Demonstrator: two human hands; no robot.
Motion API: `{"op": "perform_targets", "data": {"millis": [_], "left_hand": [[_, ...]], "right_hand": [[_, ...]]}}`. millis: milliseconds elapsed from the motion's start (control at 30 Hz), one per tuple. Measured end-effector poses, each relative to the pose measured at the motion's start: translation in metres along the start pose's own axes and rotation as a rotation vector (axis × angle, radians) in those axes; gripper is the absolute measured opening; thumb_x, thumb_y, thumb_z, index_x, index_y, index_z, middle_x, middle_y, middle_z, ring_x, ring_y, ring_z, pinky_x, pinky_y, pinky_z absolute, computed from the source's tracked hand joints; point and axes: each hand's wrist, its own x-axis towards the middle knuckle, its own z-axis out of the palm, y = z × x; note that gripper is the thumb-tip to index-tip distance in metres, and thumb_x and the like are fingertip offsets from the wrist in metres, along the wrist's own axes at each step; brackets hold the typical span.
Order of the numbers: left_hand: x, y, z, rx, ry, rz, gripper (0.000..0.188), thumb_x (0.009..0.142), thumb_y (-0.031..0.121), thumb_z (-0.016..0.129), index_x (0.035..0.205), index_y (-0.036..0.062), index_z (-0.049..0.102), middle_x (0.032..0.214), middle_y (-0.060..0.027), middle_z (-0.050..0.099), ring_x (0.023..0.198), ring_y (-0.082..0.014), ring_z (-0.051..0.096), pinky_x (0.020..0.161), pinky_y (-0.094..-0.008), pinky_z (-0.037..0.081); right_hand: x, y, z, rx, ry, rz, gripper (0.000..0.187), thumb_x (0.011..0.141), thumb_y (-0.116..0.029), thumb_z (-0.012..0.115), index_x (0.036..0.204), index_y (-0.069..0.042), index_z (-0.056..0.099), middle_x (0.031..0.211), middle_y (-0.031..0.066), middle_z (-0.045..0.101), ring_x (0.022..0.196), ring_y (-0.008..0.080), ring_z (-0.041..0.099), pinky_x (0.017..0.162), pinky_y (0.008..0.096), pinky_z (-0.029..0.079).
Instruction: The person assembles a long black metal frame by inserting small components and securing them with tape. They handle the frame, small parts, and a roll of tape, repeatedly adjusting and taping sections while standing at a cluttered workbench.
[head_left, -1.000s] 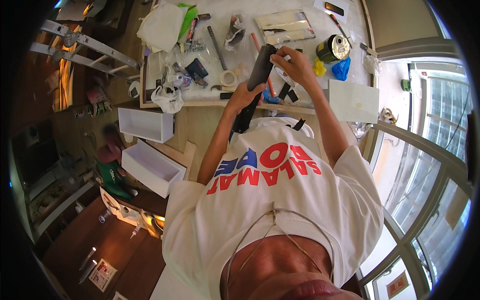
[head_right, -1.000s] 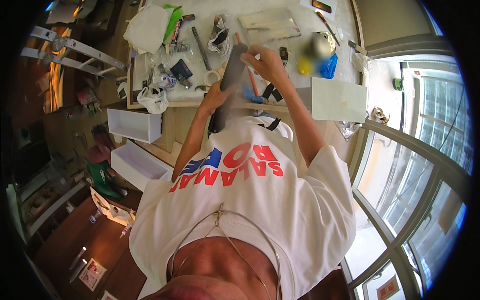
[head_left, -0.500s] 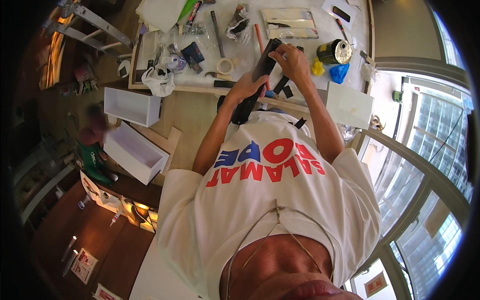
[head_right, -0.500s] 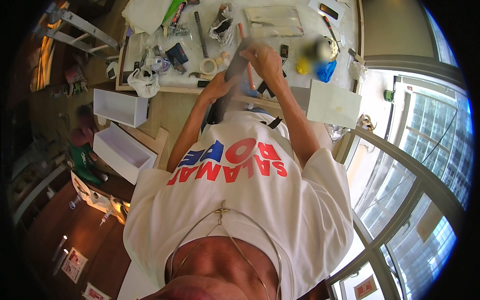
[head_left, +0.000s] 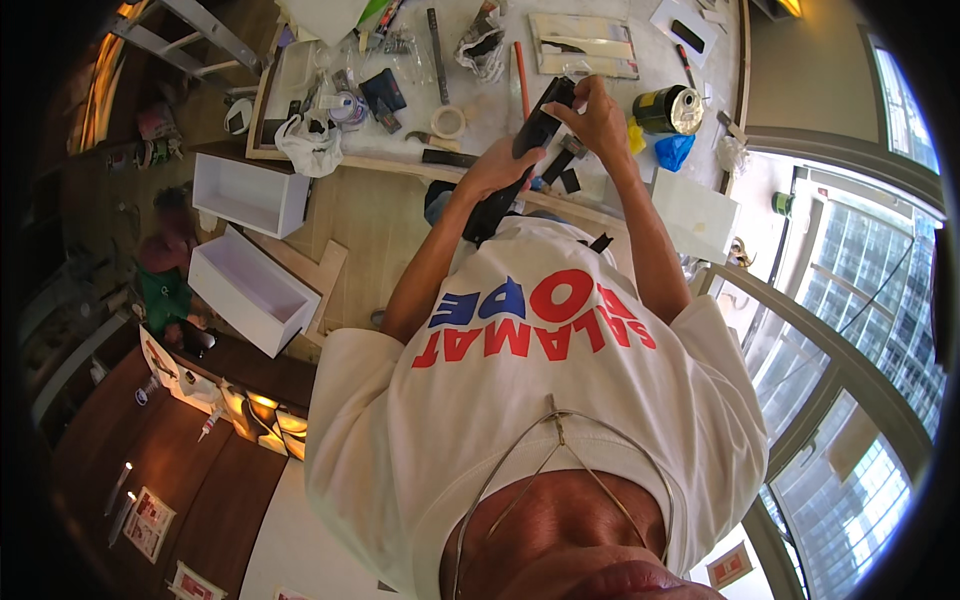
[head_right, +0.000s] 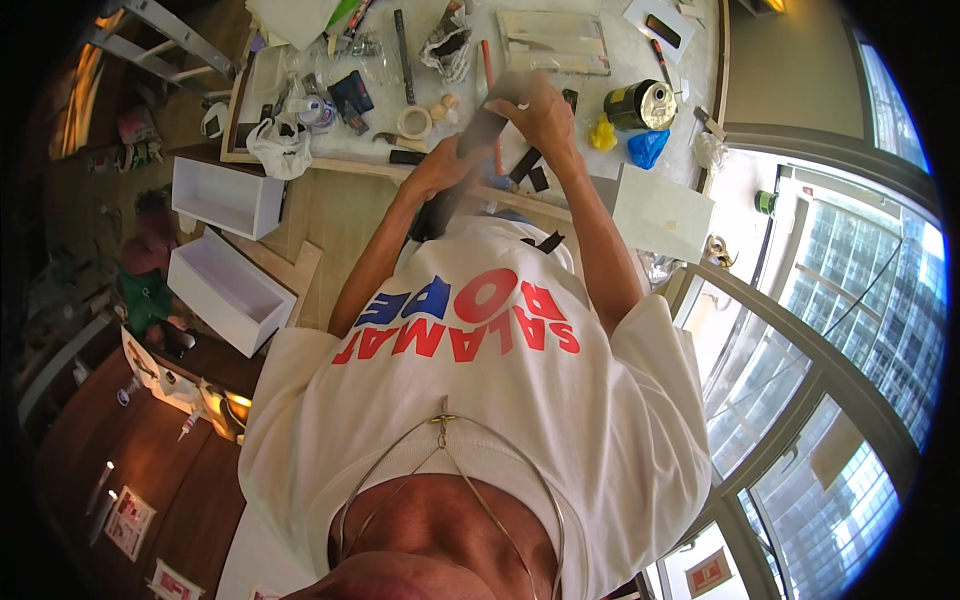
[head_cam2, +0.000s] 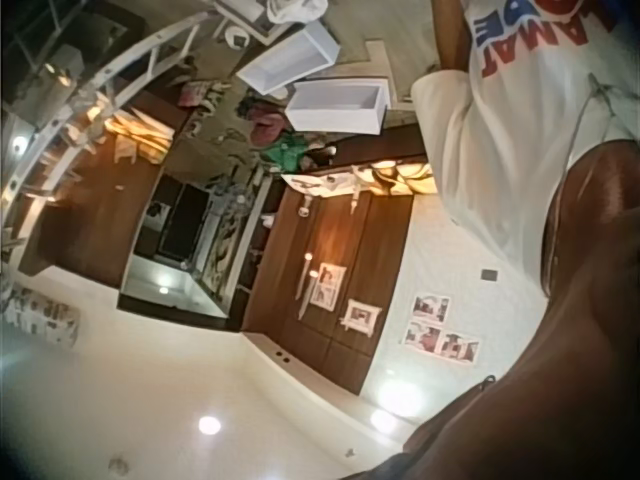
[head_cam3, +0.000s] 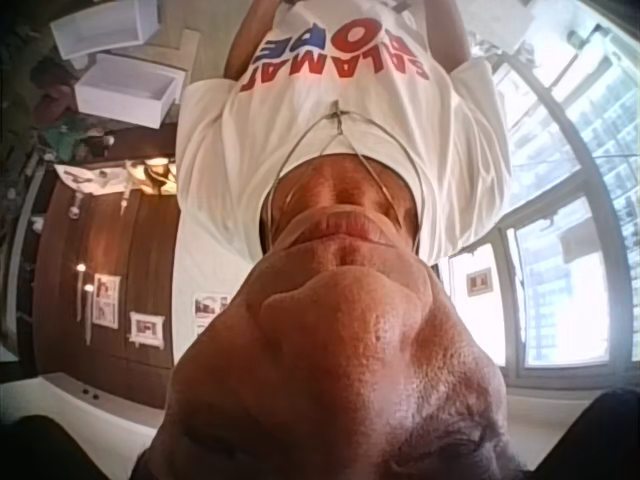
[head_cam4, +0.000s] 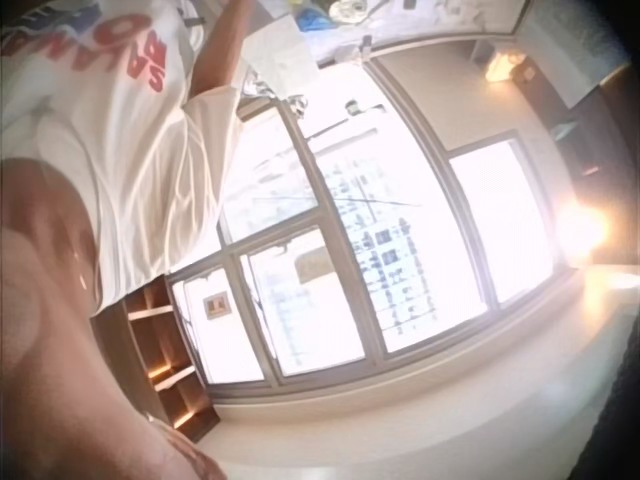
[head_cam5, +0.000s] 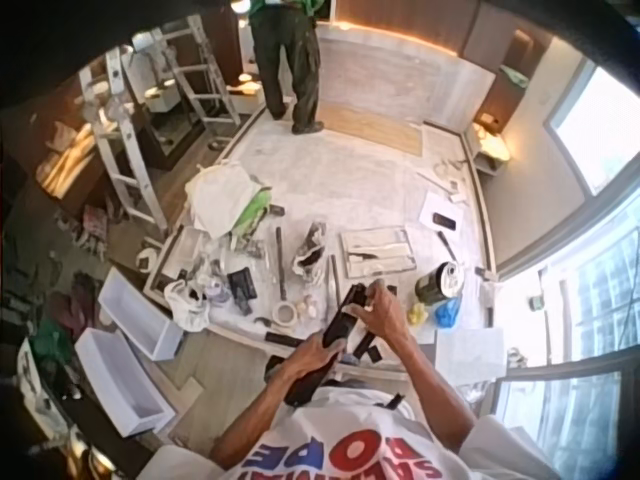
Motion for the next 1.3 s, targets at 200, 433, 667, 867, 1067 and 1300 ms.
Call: {"op": "perform_targets", "data": {"millis": [200,433,667,867,1067,1300], "left_hand": [[0.004,-0.008,-0.004,-0.038,0.003,0.016,0.038,0.098,0.039,0.067,0.110,0.0031,0.066,0.078,-0.0028,0.065,0.061,-0.0107,0.061,0.055,-0.0278,0.049],[0.005,-0.008,-0.013,0.069,0.000,-0.032,0.040,0.097,0.033,0.068,0.116,-0.0017,0.065,0.089,-0.0074,0.069,0.073,-0.0119,0.062,0.064,-0.0297,0.052],[0.000,-0.013,-0.014,0.144,0.019,-0.010,0.040,0.097,0.030,0.068,0.118,-0.0037,0.063,0.090,-0.0074,0.070,0.070,-0.0131,0.062,0.064,-0.0307,0.052],[-0.023,-0.009,-0.022,-0.047,-0.044,-0.146,0.033,0.099,0.032,0.066,0.111,0.0014,0.064,0.076,-0.0043,0.064,0.056,-0.0138,0.059,0.053,-0.0307,0.048],[-0.040,-0.001,-0.033,-0.068,-0.204,-0.104,0.033,0.101,0.038,0.061,0.102,0.0046,0.061,0.073,-0.0033,0.061,0.061,-0.0126,0.060,0.056,-0.0295,0.050],[-0.057,0.000,-0.019,-0.237,-0.327,-0.107,0.039,0.102,0.039,0.061,0.106,0.0006,0.059,0.077,-0.0059,0.062,0.060,-0.0132,0.062,0.058,-0.0284,0.053]], "right_hand": [[-0.007,0.005,0.012,-0.069,-0.035,0.176,0.058,0.080,-0.052,0.081,0.112,-0.006,0.066,0.093,0.0126,0.069,0.084,0.0283,0.070,0.072,0.0405,0.053],[-0.003,0.023,0.026,0.082,-0.200,0.448,0.088,0.075,-0.071,0.076,0.112,0.008,0.059,0.081,0.0202,0.071,0.086,0.0332,0.073,0.075,0.0403,0.055],[-0.009,0.031,0.054,0.069,-0.178,0.502,0.095,0.075,-0.072,0.075,0.118,0.011,0.055,0.081,0.0203,0.071,0.087,0.0371,0.072,0.080,0.0443,0.055],[-0.020,0.040,0.018,0.458,-0.561,0.324,0.077,0.089,-0.055,0.074,0.125,0.009,0.050,0.086,0.0143,0.071,0.073,0.0190,0.073,0.068,0.0303,0.056],[-0.036,0.044,0.005,0.608,-0.702,0.316,0.048,0.100,-0.037,0.067,0.126,0.002,0.055,0.082,0.0097,0.071,0.074,0.0169,0.071,0.067,0.0297,0.056],[-0.053,0.048,0.000,0.729,-0.751,0.270,0.054,0.097,-0.039,0.070,0.132,0.000,0.054,0.101,0.0118,0.072,0.093,0.0158,0.070,0.084,0.0316,0.055]]}}
